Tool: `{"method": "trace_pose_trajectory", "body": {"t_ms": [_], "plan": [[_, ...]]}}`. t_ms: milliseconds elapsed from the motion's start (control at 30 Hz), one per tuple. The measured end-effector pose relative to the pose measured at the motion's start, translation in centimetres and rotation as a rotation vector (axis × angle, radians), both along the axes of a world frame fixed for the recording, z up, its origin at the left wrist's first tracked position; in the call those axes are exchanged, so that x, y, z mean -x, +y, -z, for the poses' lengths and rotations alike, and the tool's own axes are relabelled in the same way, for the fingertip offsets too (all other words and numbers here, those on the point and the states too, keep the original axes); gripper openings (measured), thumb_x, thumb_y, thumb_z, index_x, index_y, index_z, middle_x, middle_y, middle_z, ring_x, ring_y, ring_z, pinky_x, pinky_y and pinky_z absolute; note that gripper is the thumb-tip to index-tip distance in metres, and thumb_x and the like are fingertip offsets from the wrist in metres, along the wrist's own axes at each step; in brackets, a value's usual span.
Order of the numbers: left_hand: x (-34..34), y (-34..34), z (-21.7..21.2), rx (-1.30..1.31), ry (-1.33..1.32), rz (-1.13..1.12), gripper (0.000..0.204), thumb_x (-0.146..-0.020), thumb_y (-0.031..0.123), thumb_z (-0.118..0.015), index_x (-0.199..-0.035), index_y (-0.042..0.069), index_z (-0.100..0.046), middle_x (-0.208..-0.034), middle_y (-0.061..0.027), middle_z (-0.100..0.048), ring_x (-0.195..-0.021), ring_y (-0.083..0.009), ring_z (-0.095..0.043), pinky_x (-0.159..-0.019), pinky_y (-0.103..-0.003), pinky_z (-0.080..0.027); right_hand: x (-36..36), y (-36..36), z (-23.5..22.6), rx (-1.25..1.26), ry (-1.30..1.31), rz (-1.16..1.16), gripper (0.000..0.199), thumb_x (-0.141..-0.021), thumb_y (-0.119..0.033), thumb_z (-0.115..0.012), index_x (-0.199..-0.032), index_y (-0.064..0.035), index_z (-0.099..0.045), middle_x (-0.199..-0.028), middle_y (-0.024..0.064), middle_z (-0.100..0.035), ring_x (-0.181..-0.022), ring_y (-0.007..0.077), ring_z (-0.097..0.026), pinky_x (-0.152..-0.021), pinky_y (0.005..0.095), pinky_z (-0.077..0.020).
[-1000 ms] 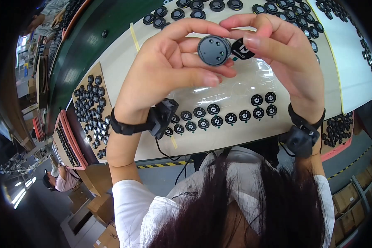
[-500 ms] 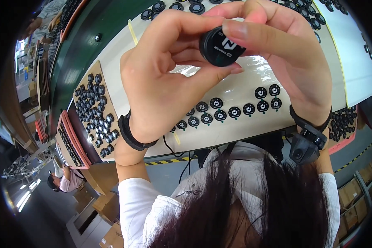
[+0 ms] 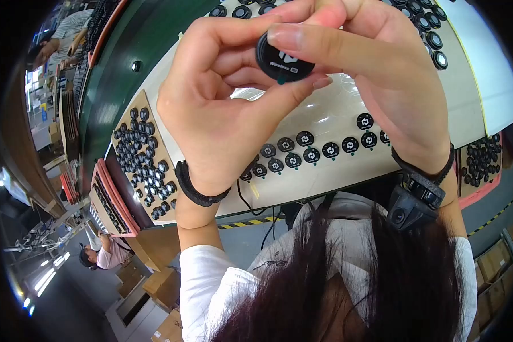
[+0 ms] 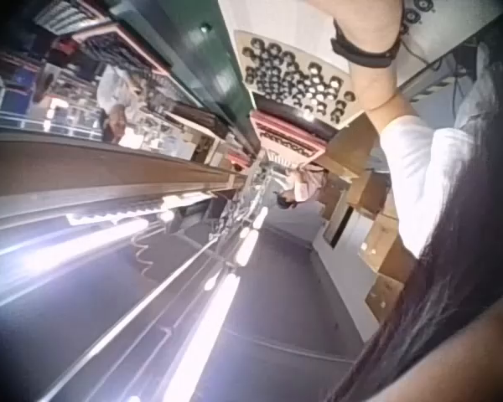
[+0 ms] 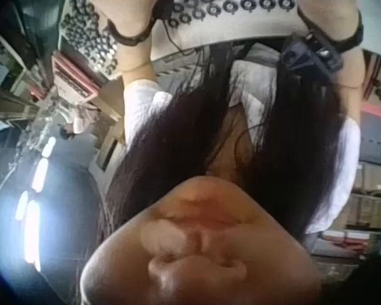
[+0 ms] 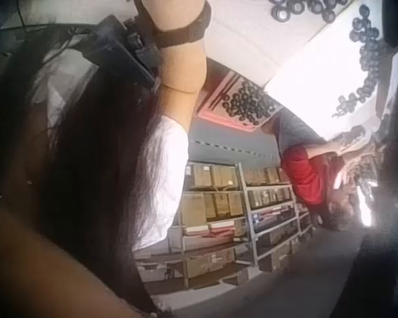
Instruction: The person peels a sticker from a sheet, presses it onto a small black electronic component, and places the component onto a plastic tray. This process is repeated until the tray is full, at which point the person sets it aside and begins a new sheet.
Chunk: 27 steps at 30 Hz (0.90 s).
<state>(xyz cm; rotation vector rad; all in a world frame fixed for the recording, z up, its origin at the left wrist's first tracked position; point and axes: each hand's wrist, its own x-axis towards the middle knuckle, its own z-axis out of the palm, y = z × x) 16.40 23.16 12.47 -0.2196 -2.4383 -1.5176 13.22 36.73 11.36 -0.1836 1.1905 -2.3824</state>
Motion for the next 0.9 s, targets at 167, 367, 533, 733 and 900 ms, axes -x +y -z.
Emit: {"method": "trace_pose_trajectory", "body": {"t_ms": [167, 367, 533, 733, 900], "plan": [[0.1, 1.3, -0.8, 0.024, -0.087, -0.129, 0.039, -0.061, -0.015, -0.068, -0.096, -0.010, -0.049, -0.091, -0.0186, -0.061, -0.077, -0.0204, -0.063, -0.068, -0.027, -0.054, 0.3, 0.0, 0.4, -0.093, 0.016, -0.054, 0.016, -0.080, -0.002, -0.061, -0.093, 0.0049, -0.053, -0.094, 0.0144, -0.059, -0.082, 0.0128, -0.057, -0.076, 0.0239, -0.0475], [0.2, -1.7, 0.8, 0.046, 0.087, 0.181, 0.041, -0.065, -0.014, -0.065, -0.103, -0.010, -0.050, -0.092, -0.0155, -0.062, -0.078, -0.0189, -0.063, -0.070, -0.026, -0.053, 0.0, -0.8, 1.3, -0.525, 0.592, 0.411, 0.042, -0.078, 0.000, -0.063, -0.114, 0.0042, -0.042, -0.090, 0.0118, -0.060, -0.083, 0.0135, -0.057, -0.083, 0.0281, -0.0447], [7.1, -8.4, 3.0, 0.094, -0.334, 0.237, 0.036, -0.075, -0.008, -0.059, -0.110, -0.004, -0.053, -0.088, -0.0115, -0.063, -0.080, -0.0159, -0.062, -0.072, -0.023, -0.051, -1.6, 0.5, 5.3, -1.031, 0.906, 0.202, 0.011, -0.073, -0.008, -0.063, -0.079, -0.0045, -0.055, -0.101, 0.0094, -0.057, -0.090, 0.0203, -0.057, -0.077, 0.0299, -0.0431], [17.4, -28.0, 13.3, 1.015, 0.122, -0.286, 0.037, -0.079, 0.021, -0.059, -0.112, 0.005, -0.056, -0.104, -0.0204, -0.060, -0.096, -0.0314, -0.058, -0.083, -0.036, -0.046, -4.5, -0.5, 10.3, -1.069, 0.927, -0.120, 0.011, -0.067, -0.010, -0.067, -0.073, -0.0063, -0.058, -0.073, 0.0045, -0.055, -0.074, 0.0234, -0.053, -0.069, 0.0339, -0.0423], [13.9, -23.7, 13.0, 1.229, 0.174, -0.213, 0.042, -0.078, 0.038, -0.060, -0.110, 0.011, -0.057, -0.094, -0.0104, -0.063, -0.091, -0.0302, -0.058, -0.080, -0.035, -0.045, -4.4, -0.5, 11.0, -1.070, 0.900, -0.089, 0.012, -0.065, -0.009, -0.068, -0.070, -0.0061, -0.058, -0.069, 0.0038, -0.054, -0.072, 0.0229, -0.052, -0.070, 0.0328, -0.0410]]}}
